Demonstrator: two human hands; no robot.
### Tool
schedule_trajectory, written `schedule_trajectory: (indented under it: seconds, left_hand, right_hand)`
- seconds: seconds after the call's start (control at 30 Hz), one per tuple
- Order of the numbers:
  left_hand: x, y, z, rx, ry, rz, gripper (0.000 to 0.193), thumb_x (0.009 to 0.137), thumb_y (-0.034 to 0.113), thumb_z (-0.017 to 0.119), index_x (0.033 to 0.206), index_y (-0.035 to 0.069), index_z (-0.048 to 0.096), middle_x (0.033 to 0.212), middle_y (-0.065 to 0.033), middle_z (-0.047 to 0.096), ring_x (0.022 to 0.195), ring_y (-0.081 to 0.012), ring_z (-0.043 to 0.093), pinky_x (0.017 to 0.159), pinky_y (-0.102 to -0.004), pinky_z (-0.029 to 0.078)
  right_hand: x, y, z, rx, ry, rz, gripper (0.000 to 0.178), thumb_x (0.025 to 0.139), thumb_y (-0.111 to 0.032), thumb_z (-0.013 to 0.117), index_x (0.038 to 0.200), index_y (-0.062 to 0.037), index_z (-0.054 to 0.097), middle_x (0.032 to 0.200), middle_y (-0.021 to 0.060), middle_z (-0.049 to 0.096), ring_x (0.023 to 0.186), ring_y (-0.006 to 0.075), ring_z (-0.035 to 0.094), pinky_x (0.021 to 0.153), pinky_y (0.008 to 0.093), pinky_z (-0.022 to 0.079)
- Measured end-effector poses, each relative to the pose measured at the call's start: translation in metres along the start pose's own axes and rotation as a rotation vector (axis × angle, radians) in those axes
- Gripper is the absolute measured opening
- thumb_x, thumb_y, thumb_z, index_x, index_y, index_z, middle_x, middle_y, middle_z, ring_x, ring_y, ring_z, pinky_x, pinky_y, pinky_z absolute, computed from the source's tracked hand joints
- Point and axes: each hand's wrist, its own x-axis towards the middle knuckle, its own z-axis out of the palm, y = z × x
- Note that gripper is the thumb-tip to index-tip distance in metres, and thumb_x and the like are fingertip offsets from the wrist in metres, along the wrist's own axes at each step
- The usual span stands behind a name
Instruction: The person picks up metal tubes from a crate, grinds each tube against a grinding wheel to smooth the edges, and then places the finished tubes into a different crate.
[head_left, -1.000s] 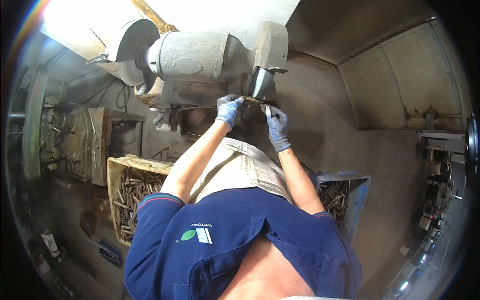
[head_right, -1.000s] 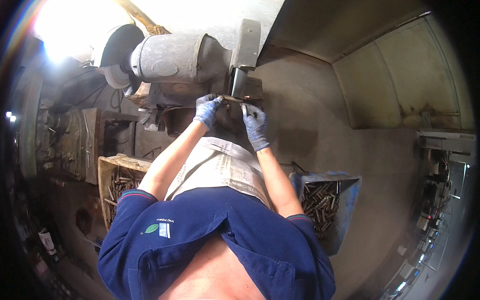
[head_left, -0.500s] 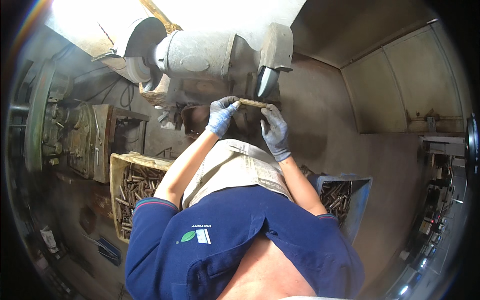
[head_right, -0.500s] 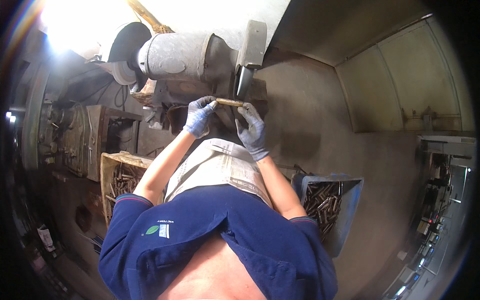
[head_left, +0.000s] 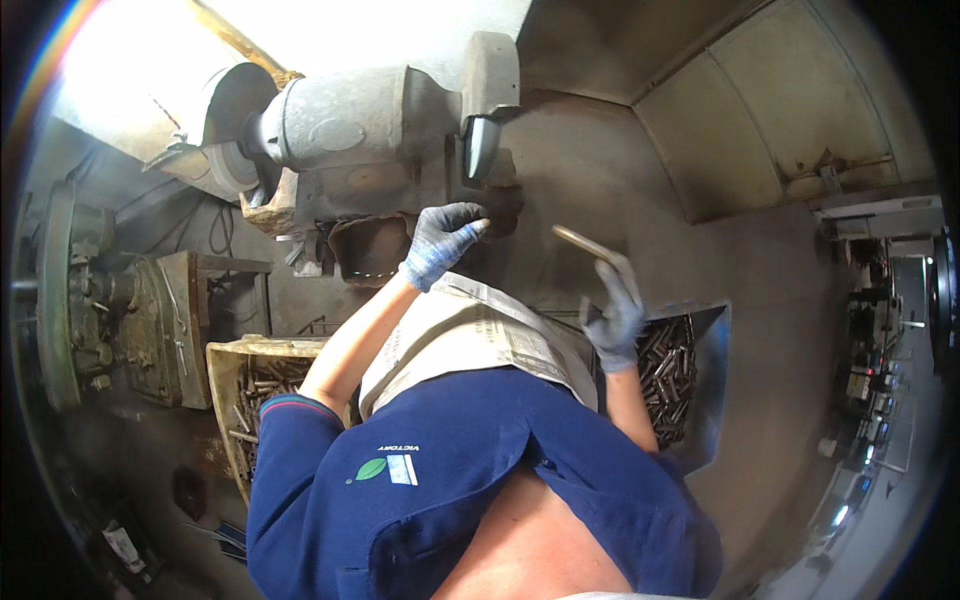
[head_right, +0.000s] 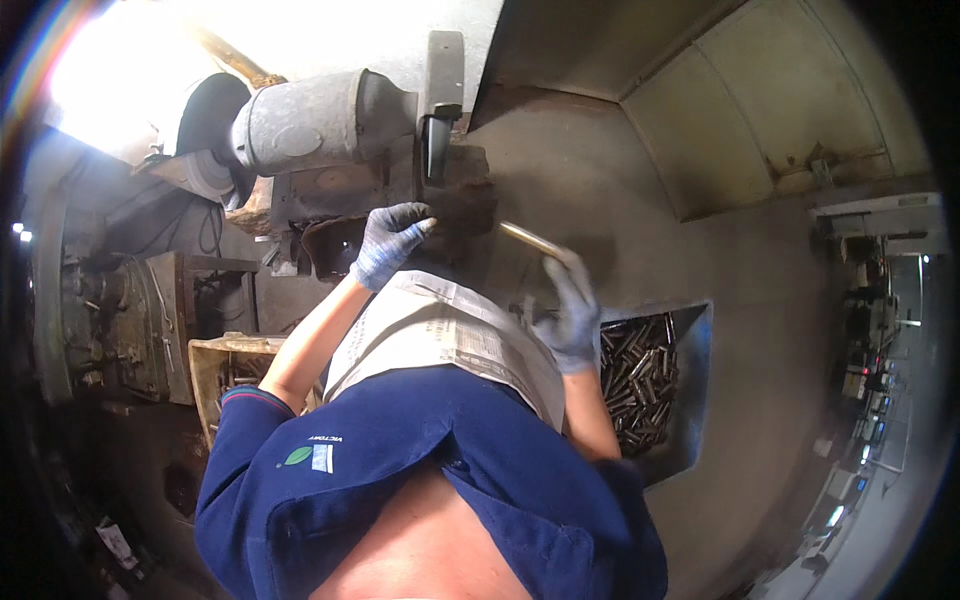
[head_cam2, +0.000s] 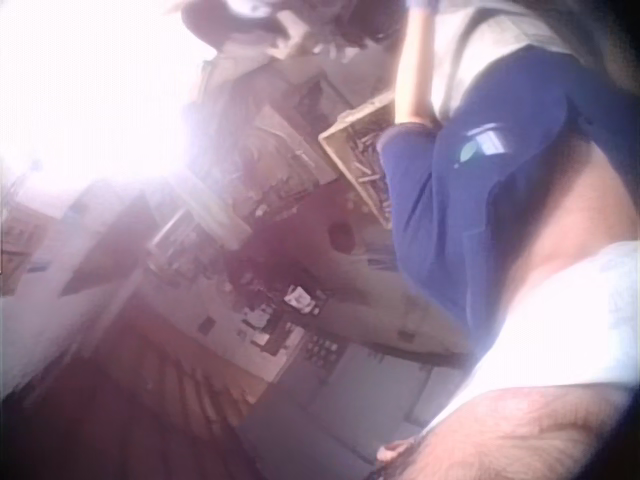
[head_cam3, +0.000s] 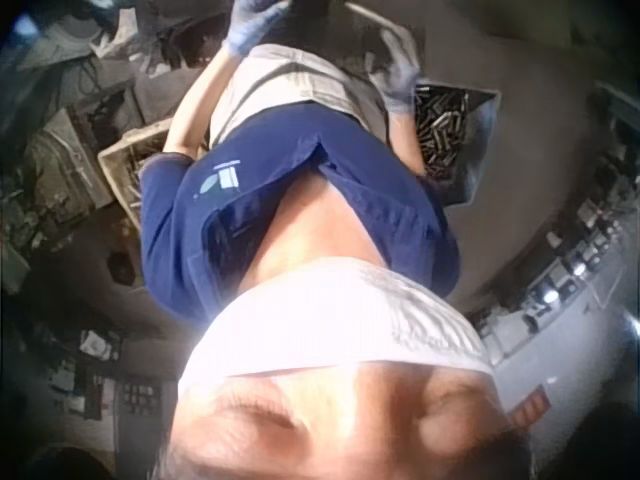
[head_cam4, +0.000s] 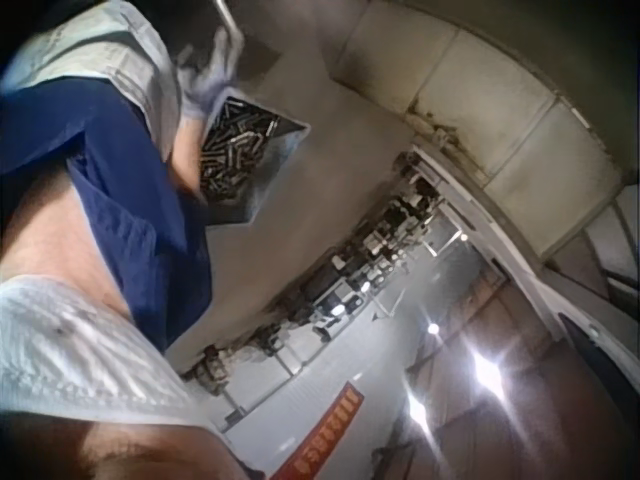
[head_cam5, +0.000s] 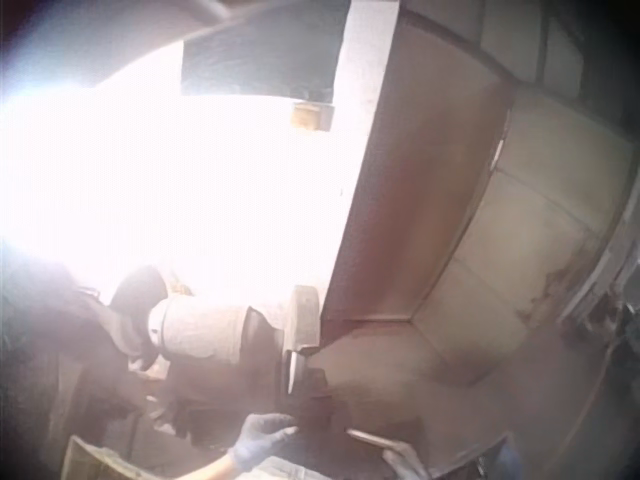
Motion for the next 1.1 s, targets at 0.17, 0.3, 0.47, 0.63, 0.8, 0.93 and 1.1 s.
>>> schedule_trajectory:
  seconds: [0.17, 0.3, 0.47, 0.63, 0.8, 0.93, 1.1]
  left_hand:
    - [-0.03, -0.02, -0.039, 0.061, 0.081, -0.109, 0.02, 0.084, 0.006, 0.062, 0.098, -0.008, 0.061, 0.083, -0.0107, 0.064, 0.074, -0.0155, 0.063, 0.069, -0.0278, 0.052]
    - [-0.064, -0.025, -0.069, -0.064, 0.25, -0.194, 0.017, 0.083, 0.01, 0.061, 0.092, -0.005, 0.064, 0.08, -0.0076, 0.064, 0.068, -0.0132, 0.061, 0.065, -0.0269, 0.052]
    - [-0.096, -0.046, -0.097, -0.223, 0.459, -0.143, 0.011, 0.083, 0.007, 0.06, 0.088, -0.002, 0.065, 0.075, -0.006, 0.064, 0.066, -0.0125, 0.062, 0.064, -0.0263, 0.052]
    - [-0.172, -0.044, -0.139, -0.201, 0.696, -0.021, 0.013, 0.084, 0.007, 0.06, 0.091, -0.004, 0.063, 0.079, -0.0072, 0.064, 0.073, -0.0132, 0.063, 0.069, -0.0267, 0.054]
    - [-0.302, -0.037, -0.194, 0.086, 1.161, -0.051, 0.011, 0.081, 0.007, 0.061, 0.088, 0.0, 0.065, 0.079, -0.0083, 0.066, 0.069, -0.0133, 0.063, 0.065, -0.0269, 0.054]
    - [-0.439, -0.05, -0.224, 0.434, 1.54, -0.175, 0.014, 0.078, 0.013, 0.059, 0.085, 0.005, 0.068, 0.079, -0.0083, 0.068, 0.068, -0.0168, 0.063, 0.068, -0.0293, 0.051]
    - [-0.552, -0.065, -0.213, 0.716, 1.768, -0.551, 0.019, 0.075, 0.017, 0.06, 0.09, 0.006, 0.067, 0.085, -0.0148, 0.067, 0.076, -0.0243, 0.064, 0.071, -0.0329, 0.048]
  right_hand:
    - [-0.067, -0.024, -0.079, -0.316, 0.043, 0.415, 0.031, 0.084, -0.018, 0.059, 0.105, 0.0057, 0.058, 0.103, 0.0185, 0.059, 0.093, 0.0257, 0.057, 0.083, 0.035, 0.045]
    - [-0.162, 0.034, -0.132, -0.672, -0.048, 0.349, 0.026, 0.087, -0.014, 0.058, 0.102, 0.0065, 0.06, 0.094, 0.0203, 0.063, 0.089, 0.0297, 0.06, 0.083, 0.0366, 0.046]
    - [-0.106, 0.09, -0.048, -0.082, -0.112, 0.592, 0.023, 0.086, -0.008, 0.058, 0.101, 0.0093, 0.059, 0.106, 0.018, 0.058, 0.095, 0.0254, 0.056, 0.082, 0.0357, 0.049]
    - [-0.03, 0.048, 0.057, 0.253, -0.37, 0.212, 0.022, 0.086, -0.004, 0.059, 0.107, 0.0034, 0.059, 0.1, 0.0093, 0.061, 0.082, 0.0161, 0.06, 0.071, 0.0272, 0.053]
    - [-0.017, 0.056, 0.1, 0.362, -0.497, 0.282, 0.019, 0.083, 0.001, 0.058, 0.102, 0.0043, 0.061, 0.102, 0.0105, 0.059, 0.083, 0.0176, 0.059, 0.072, 0.0283, 0.054]
    - [-0.003, 0.03, 0.112, 0.369, -0.567, 0.337, 0.017, 0.083, 0.001, 0.058, 0.099, 0.0043, 0.061, 0.101, 0.0104, 0.059, 0.082, 0.0173, 0.059, 0.073, 0.0279, 0.054]
    - [-0.007, 0.037, 0.127, 0.446, -0.64, 0.361, 0.02, 0.085, -0.004, 0.059, 0.104, 0.0044, 0.06, 0.098, 0.011, 0.062, 0.083, 0.0165, 0.059, 0.074, 0.0274, 0.053]
